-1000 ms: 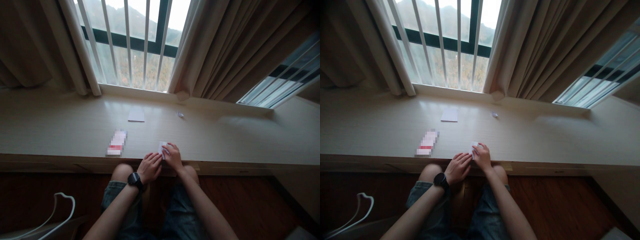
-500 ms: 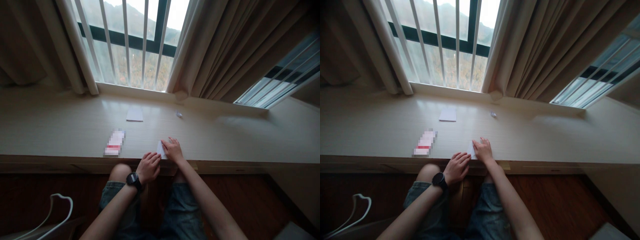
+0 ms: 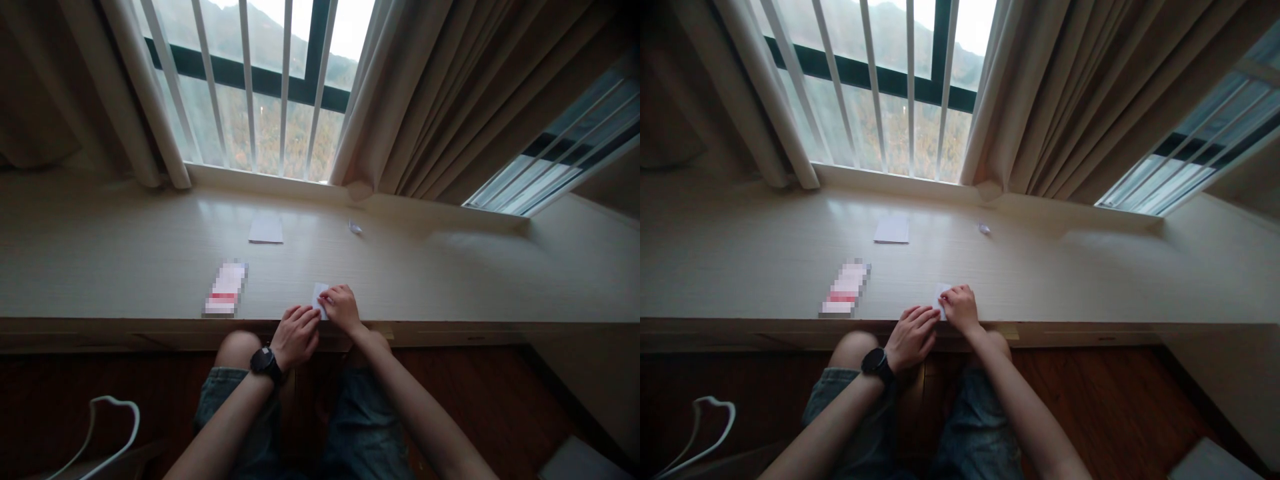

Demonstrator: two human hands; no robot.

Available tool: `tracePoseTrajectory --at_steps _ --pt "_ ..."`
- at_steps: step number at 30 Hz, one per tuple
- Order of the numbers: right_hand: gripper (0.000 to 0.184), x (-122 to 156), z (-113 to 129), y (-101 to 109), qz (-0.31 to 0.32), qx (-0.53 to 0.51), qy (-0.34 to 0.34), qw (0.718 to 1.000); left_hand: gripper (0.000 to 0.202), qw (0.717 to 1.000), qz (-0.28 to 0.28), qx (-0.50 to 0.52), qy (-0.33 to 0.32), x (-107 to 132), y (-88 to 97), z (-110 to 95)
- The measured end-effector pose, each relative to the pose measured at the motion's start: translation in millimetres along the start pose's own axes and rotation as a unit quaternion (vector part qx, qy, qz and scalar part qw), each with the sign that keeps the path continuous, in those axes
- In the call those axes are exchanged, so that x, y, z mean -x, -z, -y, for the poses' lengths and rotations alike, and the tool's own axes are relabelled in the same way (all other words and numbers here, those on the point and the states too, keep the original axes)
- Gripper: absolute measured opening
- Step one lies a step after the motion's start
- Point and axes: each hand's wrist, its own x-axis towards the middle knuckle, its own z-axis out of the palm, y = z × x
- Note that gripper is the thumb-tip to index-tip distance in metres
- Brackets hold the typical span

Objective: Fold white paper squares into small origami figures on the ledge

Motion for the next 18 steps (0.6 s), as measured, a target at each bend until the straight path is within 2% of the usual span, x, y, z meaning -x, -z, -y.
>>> tracePoseTrajectory --at_steps 5,11,18 --pt "0.012 -26.4 -17.2 -7.6 0.021 0.024 -0.017 0.999 0.036 1.000 -0.001 0.009 0.004 0.6 0.0 1.4" --pt "0.015 -39.0 -29.6 -13.6 0.016 0.046 -0.031 0.998 0.038 1.000 -0.006 0.018 0.017 -0.4 -1.5 2.4" --pt "0.021 -45.7 -20.0 -3.6 0.076 0.157 0.033 0.984 0.039 0.999 -0.008 0.025 0.022 -0.2 -3.6 3.1"
